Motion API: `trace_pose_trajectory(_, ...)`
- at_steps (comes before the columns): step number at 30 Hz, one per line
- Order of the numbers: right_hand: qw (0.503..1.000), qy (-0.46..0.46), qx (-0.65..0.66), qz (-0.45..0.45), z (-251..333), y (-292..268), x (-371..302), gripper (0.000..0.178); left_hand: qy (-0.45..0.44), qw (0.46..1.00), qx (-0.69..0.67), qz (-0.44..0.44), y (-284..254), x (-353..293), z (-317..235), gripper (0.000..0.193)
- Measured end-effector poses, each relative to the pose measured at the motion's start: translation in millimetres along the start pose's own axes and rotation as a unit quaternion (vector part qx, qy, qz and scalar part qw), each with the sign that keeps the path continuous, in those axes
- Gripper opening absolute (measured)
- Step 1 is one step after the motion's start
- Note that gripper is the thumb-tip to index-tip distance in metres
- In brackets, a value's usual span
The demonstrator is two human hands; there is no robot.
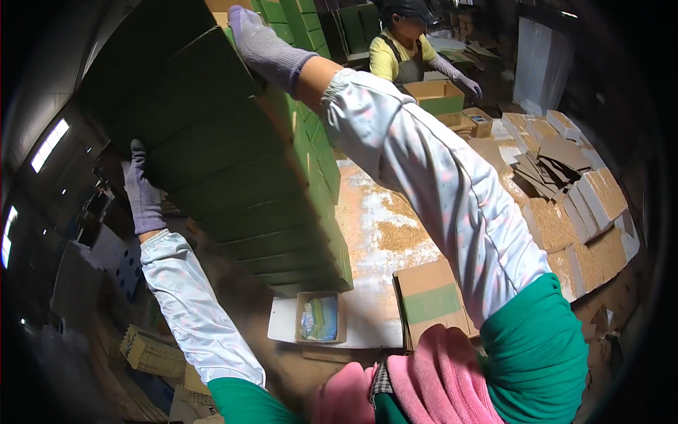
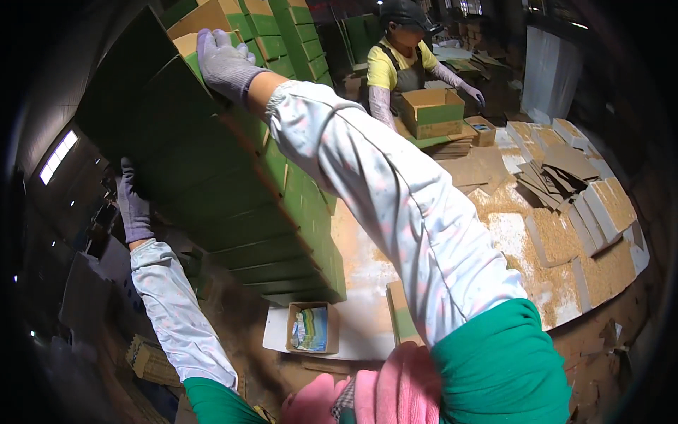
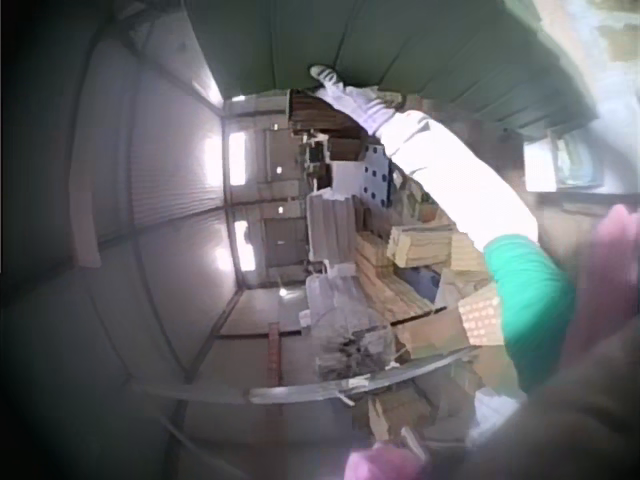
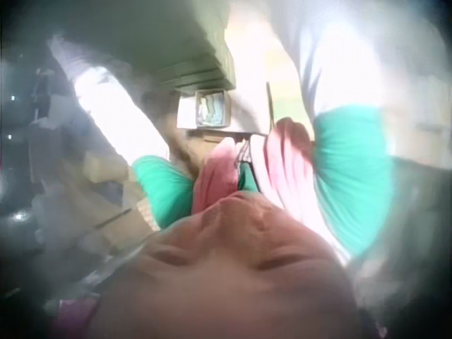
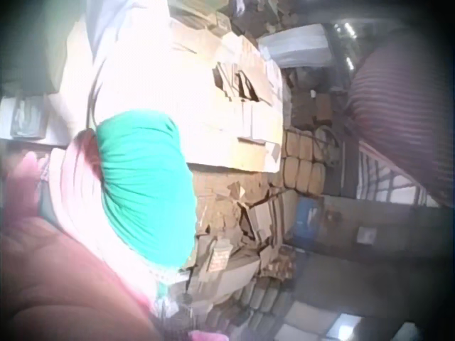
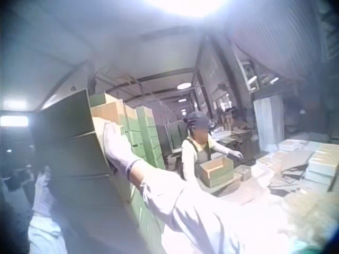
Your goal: The person packs cardboard boxes with mushroom substrate blocks and small packets, closes the boxes, and stacks them onto a pile.
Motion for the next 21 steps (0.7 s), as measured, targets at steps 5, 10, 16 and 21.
trace_pose_trajectory(5, 0.996, 0.02, -0.008, 0.09, -42, -13, -39, 0.075, -0.199, 0.978, -0.053, 0.028, 0, 5, -7, 0.061)
trace_pose_trajectory(10, 0.949, 0.112, 0.243, 0.169, -137, -130, -206, 0.085, -0.061, 0.99, 0.0, -0.125, -3, -79, -124, 0.05)
trace_pose_trajectory(16, 0.692, 0.481, -0.363, 0.398, -384, -297, -598, 0.131, -0.18, 0.72, -0.138, 0.656, 134, -463, -295, 0.101)
trace_pose_trajectory(21, 0.855, 0.407, -0.222, 0.234, -402, -338, -741, 0.135, -0.076, 0.727, -0.055, 0.68, 147, -653, -354, 0.101)
Point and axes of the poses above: each hand's wrist, its own x-axis towards the middle knuckle, its own y-axis out of the palm, z = x × y, the point moved 7 cm from there along x, towards the middle knuckle, and after that the axes turned 12 degrees about y, right-handed, at the moved point
